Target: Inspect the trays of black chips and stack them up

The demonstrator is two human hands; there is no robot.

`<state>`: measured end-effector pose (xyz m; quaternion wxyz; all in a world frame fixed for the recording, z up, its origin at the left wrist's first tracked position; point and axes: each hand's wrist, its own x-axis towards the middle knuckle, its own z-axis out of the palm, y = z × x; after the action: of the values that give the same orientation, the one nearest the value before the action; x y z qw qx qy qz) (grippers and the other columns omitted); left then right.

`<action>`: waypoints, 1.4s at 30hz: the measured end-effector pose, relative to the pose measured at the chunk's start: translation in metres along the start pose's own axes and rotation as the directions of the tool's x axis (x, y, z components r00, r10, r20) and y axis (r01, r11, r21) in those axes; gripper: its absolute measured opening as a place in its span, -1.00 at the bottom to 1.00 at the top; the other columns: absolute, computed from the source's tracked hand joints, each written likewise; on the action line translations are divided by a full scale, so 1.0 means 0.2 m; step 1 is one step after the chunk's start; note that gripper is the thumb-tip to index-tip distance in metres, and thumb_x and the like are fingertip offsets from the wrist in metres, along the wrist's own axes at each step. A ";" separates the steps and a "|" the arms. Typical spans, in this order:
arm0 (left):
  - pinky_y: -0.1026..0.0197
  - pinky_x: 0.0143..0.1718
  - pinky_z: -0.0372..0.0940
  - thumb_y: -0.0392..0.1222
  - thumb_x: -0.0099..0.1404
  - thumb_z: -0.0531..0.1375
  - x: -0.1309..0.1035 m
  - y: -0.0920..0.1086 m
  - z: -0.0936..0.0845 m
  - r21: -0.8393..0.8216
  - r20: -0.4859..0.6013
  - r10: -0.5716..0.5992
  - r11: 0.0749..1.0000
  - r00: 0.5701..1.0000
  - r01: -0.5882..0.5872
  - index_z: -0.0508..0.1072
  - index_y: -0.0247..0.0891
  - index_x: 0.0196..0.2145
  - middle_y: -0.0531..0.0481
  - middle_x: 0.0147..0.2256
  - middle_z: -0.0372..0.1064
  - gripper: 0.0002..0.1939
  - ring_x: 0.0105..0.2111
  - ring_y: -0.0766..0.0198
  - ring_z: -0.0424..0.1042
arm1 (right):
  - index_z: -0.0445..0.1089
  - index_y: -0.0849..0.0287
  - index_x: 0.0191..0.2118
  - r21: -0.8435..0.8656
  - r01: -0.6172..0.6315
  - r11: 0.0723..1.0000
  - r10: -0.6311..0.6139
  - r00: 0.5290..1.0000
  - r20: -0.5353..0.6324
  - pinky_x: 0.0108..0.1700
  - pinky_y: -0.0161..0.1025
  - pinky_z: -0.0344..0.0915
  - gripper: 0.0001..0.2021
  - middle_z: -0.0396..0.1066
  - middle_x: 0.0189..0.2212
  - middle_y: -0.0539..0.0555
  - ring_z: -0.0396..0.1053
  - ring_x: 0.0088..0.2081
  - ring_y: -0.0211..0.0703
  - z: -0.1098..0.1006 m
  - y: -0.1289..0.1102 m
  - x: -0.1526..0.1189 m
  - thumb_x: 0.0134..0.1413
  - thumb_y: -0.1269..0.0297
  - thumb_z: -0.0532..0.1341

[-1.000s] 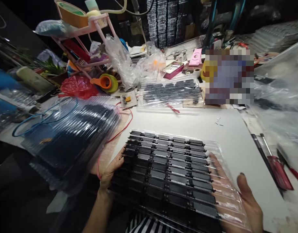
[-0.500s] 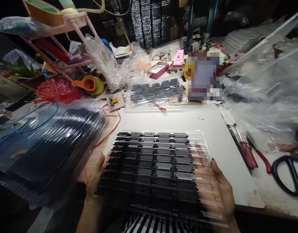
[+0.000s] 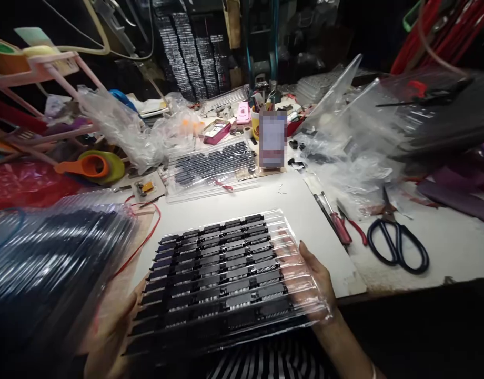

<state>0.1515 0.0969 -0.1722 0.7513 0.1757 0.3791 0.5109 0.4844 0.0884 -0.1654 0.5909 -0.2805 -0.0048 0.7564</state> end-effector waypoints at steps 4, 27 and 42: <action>0.15 0.15 0.18 -0.32 0.25 0.15 0.00 0.00 0.04 0.087 -0.120 -0.047 0.995 0.992 0.057 0.09 0.10 0.24 0.07 0.08 0.36 -0.34 0.06 0.12 0.34 | 0.32 0.10 0.10 0.041 0.051 0.998 -0.051 0.999 -0.017 0.06 -0.02 0.31 -0.62 0.43 0.00 0.09 0.44 -0.06 -0.08 -0.02 0.00 0.00 0.20 0.24 0.04; 0.16 0.24 -0.04 -0.42 0.31 0.01 0.03 0.01 -0.02 -0.060 0.095 -0.033 0.997 0.995 0.039 0.00 0.19 0.25 0.11 0.17 0.23 -0.33 0.13 0.24 0.25 | 0.21 -0.03 0.19 0.172 0.054 0.984 -0.047 0.998 -0.044 -0.10 -0.11 0.43 -0.41 0.41 0.04 0.02 0.46 -0.14 -0.15 0.03 0.04 -0.02 -0.04 0.38 0.02; 0.04 0.21 0.08 -0.39 0.22 0.14 0.02 0.00 0.06 0.041 0.044 0.054 0.998 0.998 -0.055 0.09 -0.03 0.25 -0.05 0.10 0.32 -0.32 0.08 0.11 0.32 | 0.20 -0.13 0.18 0.039 0.090 0.995 -0.088 0.996 -0.033 -0.04 0.11 0.39 -0.36 0.42 0.01 0.03 0.45 -0.10 -0.01 -0.01 0.05 -0.03 -0.13 0.32 0.08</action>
<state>0.1618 0.1017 -0.1657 0.7411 0.2128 0.3688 0.5192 0.4770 0.0784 -0.1679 0.6296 -0.2798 0.0074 0.7248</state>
